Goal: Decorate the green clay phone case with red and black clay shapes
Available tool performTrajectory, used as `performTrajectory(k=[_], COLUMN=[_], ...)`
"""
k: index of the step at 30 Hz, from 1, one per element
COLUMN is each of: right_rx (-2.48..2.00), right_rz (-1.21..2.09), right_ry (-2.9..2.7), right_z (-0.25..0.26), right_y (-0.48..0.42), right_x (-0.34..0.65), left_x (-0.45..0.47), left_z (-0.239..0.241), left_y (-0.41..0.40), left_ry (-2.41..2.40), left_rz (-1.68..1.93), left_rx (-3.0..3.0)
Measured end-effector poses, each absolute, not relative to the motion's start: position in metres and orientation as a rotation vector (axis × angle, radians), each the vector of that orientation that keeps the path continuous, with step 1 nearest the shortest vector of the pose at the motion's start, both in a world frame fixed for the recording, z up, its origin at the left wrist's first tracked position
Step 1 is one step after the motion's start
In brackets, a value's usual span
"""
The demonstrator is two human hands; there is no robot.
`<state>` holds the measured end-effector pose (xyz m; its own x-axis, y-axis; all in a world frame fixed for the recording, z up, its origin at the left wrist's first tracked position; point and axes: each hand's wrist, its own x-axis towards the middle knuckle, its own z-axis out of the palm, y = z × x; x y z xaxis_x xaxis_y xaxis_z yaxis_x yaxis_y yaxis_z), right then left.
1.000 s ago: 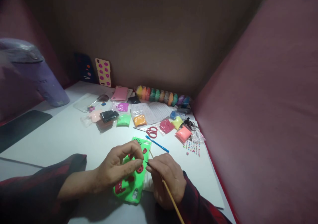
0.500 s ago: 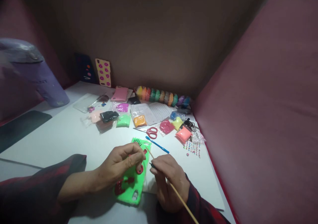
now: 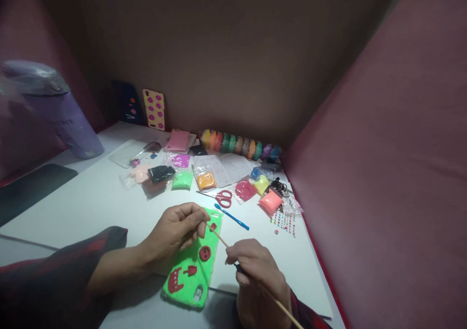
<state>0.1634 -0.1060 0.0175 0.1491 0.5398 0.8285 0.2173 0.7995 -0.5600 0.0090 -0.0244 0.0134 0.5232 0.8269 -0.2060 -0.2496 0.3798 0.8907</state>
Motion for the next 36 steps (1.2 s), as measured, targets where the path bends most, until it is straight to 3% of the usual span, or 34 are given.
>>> performTrajectory(k=[36], right_rx=[-0.667], right_rz=[0.308], right_ry=[-1.47], right_z=[0.0111], right_y=[-0.107], right_x=[0.1694], left_x=[0.009], left_z=[0.0082], left_y=[-0.0248], left_ry=[0.656], left_rz=[0.698], left_rx=[0.85])
